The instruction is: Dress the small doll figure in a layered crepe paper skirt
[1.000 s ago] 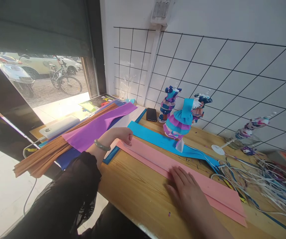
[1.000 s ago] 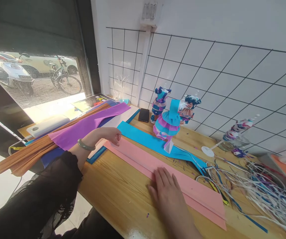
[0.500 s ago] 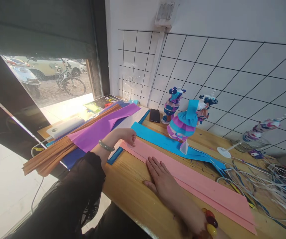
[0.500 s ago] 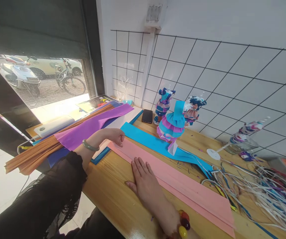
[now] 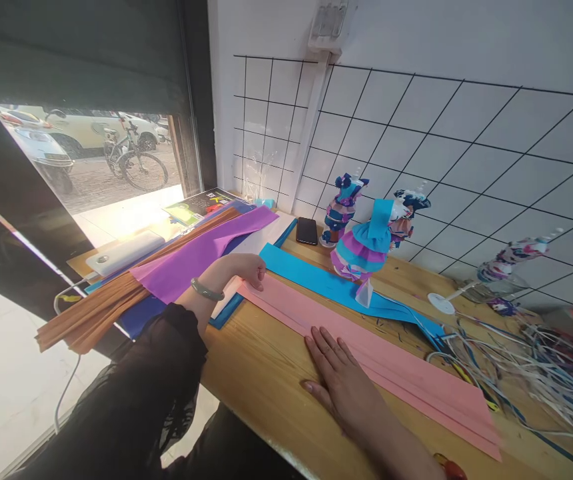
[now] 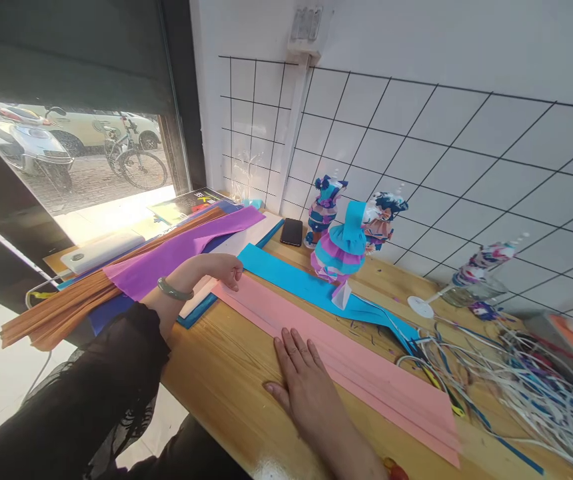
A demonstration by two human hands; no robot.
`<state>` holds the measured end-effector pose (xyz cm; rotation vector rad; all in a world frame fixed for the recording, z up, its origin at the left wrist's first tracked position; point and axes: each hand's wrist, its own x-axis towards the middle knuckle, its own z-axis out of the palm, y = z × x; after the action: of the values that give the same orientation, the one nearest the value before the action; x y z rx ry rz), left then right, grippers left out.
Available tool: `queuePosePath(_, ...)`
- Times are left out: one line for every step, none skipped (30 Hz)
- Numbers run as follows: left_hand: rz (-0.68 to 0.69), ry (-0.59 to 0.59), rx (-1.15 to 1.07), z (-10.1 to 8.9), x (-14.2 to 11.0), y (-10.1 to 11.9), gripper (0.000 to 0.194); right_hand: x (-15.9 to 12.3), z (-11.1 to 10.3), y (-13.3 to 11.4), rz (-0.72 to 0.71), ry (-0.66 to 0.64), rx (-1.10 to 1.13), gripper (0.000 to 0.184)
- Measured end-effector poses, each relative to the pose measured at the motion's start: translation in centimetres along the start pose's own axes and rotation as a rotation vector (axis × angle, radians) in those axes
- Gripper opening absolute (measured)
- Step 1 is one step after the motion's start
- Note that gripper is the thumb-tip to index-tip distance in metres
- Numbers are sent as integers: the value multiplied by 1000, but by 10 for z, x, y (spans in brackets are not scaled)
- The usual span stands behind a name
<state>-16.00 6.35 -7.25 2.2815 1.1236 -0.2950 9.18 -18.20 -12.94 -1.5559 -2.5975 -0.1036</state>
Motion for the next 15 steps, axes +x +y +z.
queuePosePath(-5, -1, -4, 0, -1, -1, 45, 0, 0, 0, -3, 5, 1, 64)
queuePosePath(-9, -1, -7, -1, -2, -2, 45, 0, 0, 0, -5, 9, 3, 64)
queuePosePath(-14, -1, -9, -2, -3, -3, 46, 0, 0, 0, -5, 8, 4, 64)
queuePosePath(-18, -1, -11, -2, -4, -5, 47, 0, -1, 0, -4, 3, 3, 64)
queuePosePath(-21, -2, -14, -3, -6, -7, 46, 0, -1, 0, -3, -4, 1, 64)
queuePosePath(-22, -2, -15, -5, -7, -9, 46, 1, -1, 0, -1, -9, 1, 64)
queuePosePath(-23, 0, -17, -6, -9, -11, 46, 1, -1, 0, 1, -11, 3, 64)
queuePosePath(-27, 3, -18, -8, -11, -13, 47, 1, -1, 0, 3, -10, 7, 64)
queuePosePath(-28, 16, -15, -10, -13, -13, 48, 0, -1, 0, 4, -6, 12, 64)
queuePosePath(-17, 53, -2, -11, -15, -12, 48, 0, -1, -1, 6, -3, 17, 63)
queuePosePath(-4, 101, 14, -12, -16, -8, 48, 0, -1, -1, 8, -1, 19, 63)
queuePosePath(28, 177, 41, -11, -16, -2, 47, 0, 0, -1, 10, -2, 19, 63)
queuePosePath(84, 282, 71, -9, -16, 8, 43, 0, 0, -1, 12, -2, 18, 64)
queuePosePath(113, 346, 76, -4, -15, 21, 41, 0, 1, -1, 12, -1, 17, 63)
queuePosePath(157, 408, 71, 3, -13, 35, 43, 0, 1, -1, 12, 1, 15, 63)
